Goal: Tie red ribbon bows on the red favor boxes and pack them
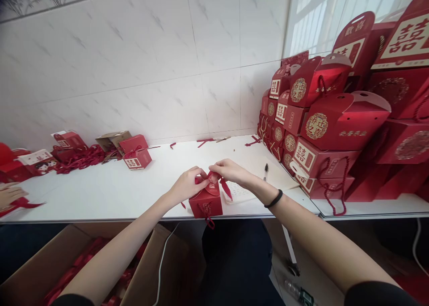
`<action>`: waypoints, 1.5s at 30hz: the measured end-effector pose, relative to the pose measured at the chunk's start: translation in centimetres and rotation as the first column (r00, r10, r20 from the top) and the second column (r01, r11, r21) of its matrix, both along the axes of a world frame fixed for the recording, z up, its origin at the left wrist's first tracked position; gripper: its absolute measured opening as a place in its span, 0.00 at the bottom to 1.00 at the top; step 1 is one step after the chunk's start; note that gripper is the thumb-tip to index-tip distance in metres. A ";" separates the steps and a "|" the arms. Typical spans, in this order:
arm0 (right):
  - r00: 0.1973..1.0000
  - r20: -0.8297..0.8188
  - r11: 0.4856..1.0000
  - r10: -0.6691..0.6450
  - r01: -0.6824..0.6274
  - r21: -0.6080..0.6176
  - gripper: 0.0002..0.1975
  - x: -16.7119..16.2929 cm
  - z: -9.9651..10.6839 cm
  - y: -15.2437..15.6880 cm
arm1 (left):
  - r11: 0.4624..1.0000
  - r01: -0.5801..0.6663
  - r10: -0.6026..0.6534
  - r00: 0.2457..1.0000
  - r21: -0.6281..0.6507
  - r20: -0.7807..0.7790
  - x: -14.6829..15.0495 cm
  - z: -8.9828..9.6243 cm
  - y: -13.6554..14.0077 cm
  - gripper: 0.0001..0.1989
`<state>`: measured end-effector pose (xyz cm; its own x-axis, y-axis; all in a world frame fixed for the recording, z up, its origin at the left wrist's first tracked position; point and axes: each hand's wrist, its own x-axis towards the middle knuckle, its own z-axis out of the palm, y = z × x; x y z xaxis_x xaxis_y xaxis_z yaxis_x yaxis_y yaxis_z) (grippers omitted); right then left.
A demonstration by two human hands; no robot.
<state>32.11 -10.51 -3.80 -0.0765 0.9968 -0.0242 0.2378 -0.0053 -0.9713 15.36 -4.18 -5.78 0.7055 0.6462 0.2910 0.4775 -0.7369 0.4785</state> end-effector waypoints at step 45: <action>0.992 -0.037 0.967 -0.118 0.123 0.225 0.10 -2.7 -4.3 2.0 | 0.915 0.254 -0.153 0.937 0.313 -0.313 -2.7 5.1 0.1 0.10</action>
